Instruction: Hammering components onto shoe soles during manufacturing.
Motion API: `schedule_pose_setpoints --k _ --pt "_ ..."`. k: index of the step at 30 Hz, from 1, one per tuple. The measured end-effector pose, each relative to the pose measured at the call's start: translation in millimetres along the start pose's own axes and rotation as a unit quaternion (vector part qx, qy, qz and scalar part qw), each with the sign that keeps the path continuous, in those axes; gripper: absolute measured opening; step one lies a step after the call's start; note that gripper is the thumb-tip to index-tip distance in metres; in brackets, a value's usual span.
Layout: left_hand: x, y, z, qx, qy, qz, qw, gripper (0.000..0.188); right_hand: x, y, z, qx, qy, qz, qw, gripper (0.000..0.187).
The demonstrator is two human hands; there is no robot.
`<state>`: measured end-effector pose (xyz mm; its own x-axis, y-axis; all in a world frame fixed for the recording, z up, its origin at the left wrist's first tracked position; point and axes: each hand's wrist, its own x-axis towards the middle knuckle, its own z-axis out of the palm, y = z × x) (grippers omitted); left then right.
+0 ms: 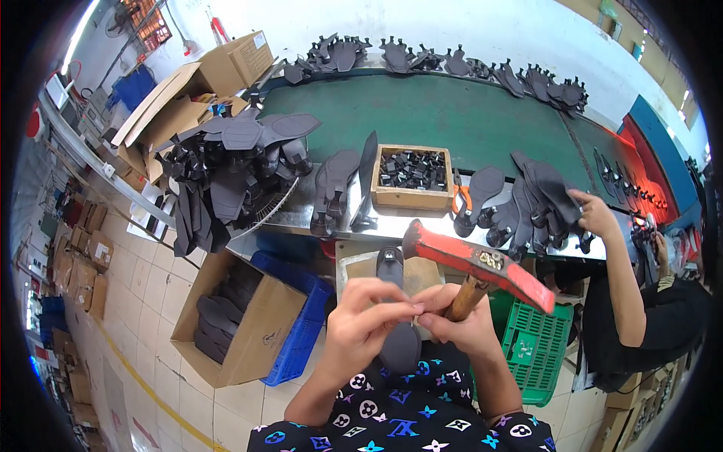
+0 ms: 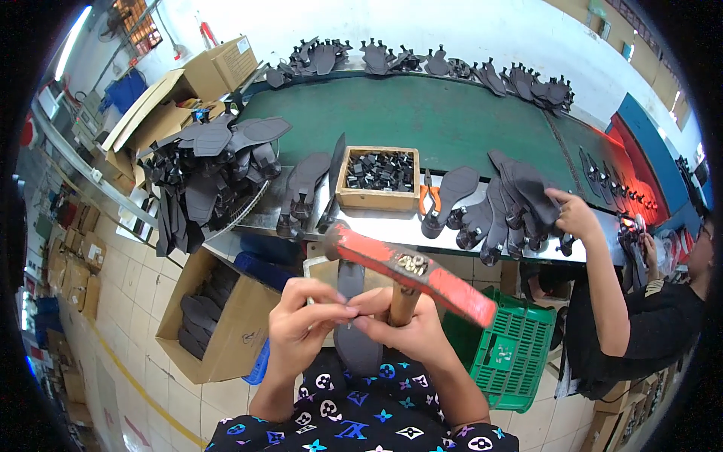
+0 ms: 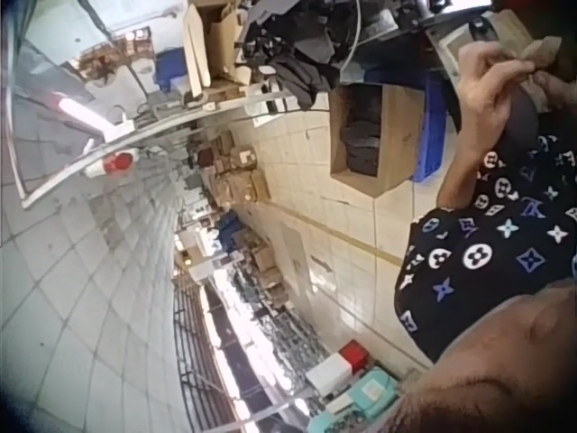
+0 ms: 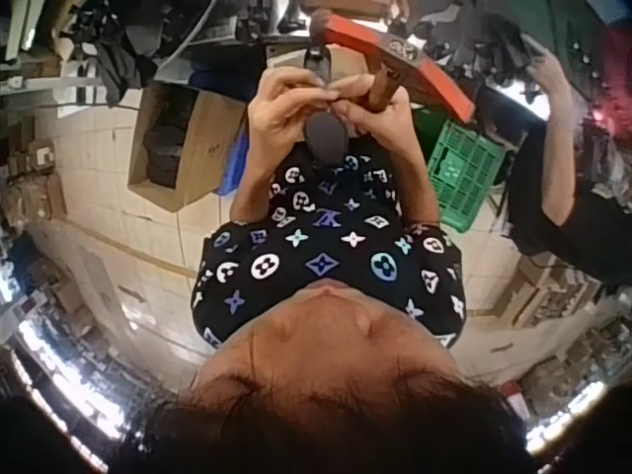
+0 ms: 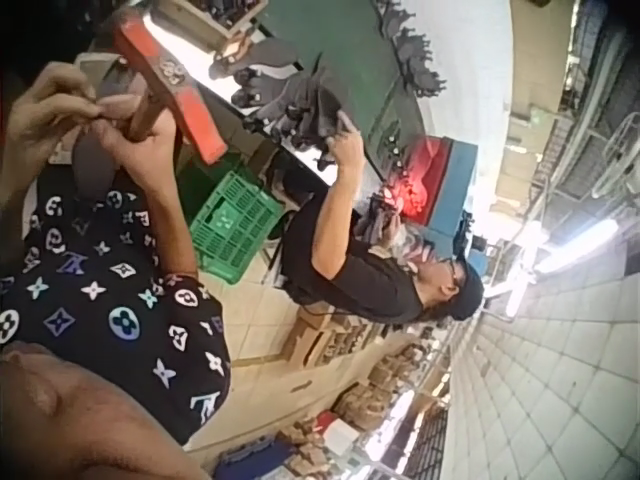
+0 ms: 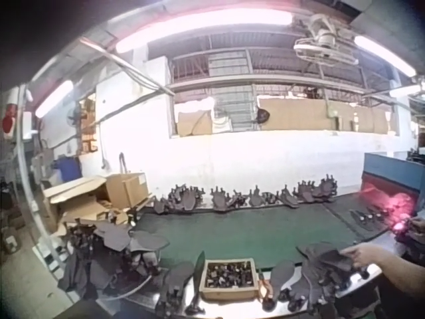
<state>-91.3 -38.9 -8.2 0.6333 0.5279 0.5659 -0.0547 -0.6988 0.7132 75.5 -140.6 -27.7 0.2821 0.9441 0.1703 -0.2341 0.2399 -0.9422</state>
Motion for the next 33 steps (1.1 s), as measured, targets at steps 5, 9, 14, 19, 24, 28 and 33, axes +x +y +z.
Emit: schedule_pose_setpoints --k 5,9,14,19,24,28,33 --pt "7 -95 27 0.059 0.109 -0.184 0.975 0.040 34 26 -22 -0.077 0.030 0.013 0.996 0.009" --pt "11 -143 33 -0.003 -0.014 -0.110 0.994 0.037 64 41 -29 -0.161 0.038 0.057 0.985 0.015" --pt "5 -142 39 0.012 -0.009 -0.103 0.995 0.030 79 72 -32 -0.261 0.025 0.025 0.965 0.021" --pt "-5 -135 32 0.006 0.052 -0.096 0.994 0.025 79 68 -21 -0.355 -0.034 -0.069 0.932 0.024" --pt "-12 -138 33 -0.013 0.062 -0.143 0.988 0.028 82 69 -17 -0.392 -0.044 -0.125 0.911 0.027" --pt "-24 -156 33 -0.003 0.021 -0.179 0.984 0.034 77 66 -17 -0.446 -0.075 -0.148 0.880 0.026" --pt "-21 -162 31 -0.052 0.044 -0.118 0.991 0.031 58 54 2 -0.534 -0.060 -0.090 0.839 0.033"
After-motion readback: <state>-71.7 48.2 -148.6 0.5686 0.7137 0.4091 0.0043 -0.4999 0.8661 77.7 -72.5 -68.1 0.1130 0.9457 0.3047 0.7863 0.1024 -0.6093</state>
